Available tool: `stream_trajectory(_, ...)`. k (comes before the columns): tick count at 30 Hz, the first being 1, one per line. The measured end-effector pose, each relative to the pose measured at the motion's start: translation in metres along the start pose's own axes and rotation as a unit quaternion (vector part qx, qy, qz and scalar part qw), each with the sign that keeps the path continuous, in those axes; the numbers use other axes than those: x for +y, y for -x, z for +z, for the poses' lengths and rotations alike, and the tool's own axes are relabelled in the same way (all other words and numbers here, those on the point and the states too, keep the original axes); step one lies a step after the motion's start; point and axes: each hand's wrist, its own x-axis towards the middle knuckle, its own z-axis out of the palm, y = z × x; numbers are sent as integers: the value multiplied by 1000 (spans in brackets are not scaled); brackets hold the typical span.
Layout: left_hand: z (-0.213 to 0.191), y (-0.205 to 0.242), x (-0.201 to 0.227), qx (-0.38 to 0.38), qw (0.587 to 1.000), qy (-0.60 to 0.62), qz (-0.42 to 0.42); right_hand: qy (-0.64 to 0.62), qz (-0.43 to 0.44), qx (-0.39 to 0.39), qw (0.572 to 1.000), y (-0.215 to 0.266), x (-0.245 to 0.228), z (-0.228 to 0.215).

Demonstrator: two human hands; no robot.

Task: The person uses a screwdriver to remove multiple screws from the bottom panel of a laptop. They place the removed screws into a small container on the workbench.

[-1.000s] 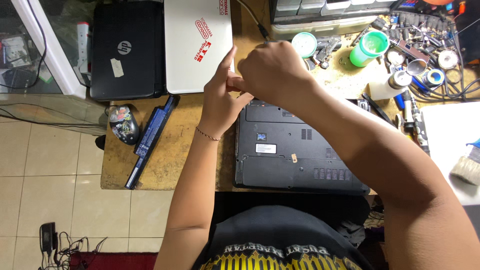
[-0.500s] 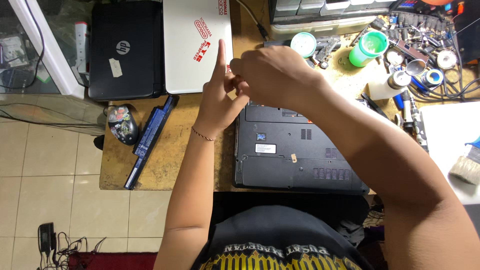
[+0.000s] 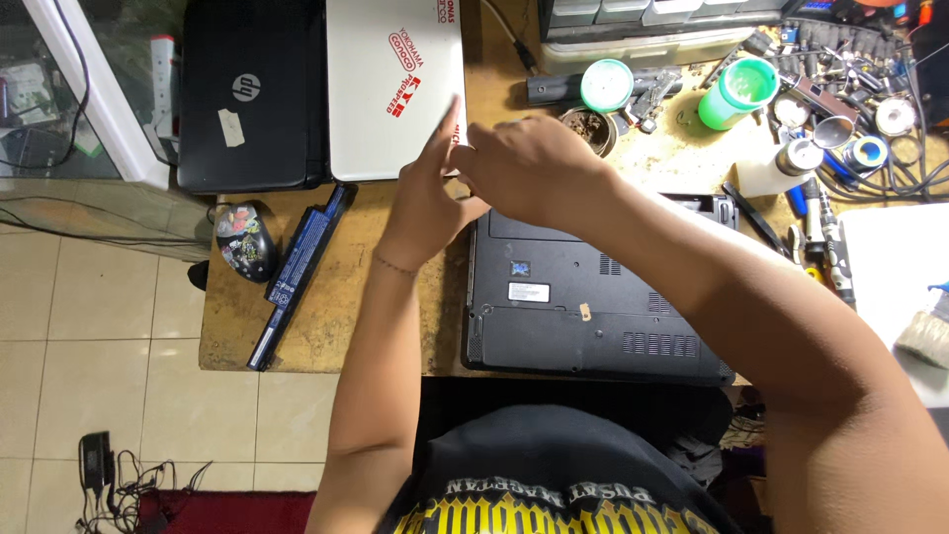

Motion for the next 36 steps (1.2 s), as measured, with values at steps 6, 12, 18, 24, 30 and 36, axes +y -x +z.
stream_trajectory(6, -30, 27, -84, 0, 987, -125, -105, 24, 21, 28, 999, 2, 6, 19)
stream_trajectory(12, -33, 53, -131, -27, 949, -215, -230, 29, 94, 33, 995, 1, -1, 27)
stream_trajectory(18, -28, 53, -114, -60, 936, -262, -226, 61, 154, 39, 985, -13, -24, 47)
stream_trajectory(24, -25, 59, -93, -76, 922, -293, -244, 73, 184, 29, 980, -13, -41, 30)
stream_trajectory(30, -25, 62, -77, -83, 927, -295, -216, -97, 204, 128, 966, 49, -36, -21)
stream_trajectory(36, -30, 64, -46, -85, 944, -225, -226, -235, 268, 200, 913, 116, -11, -14)
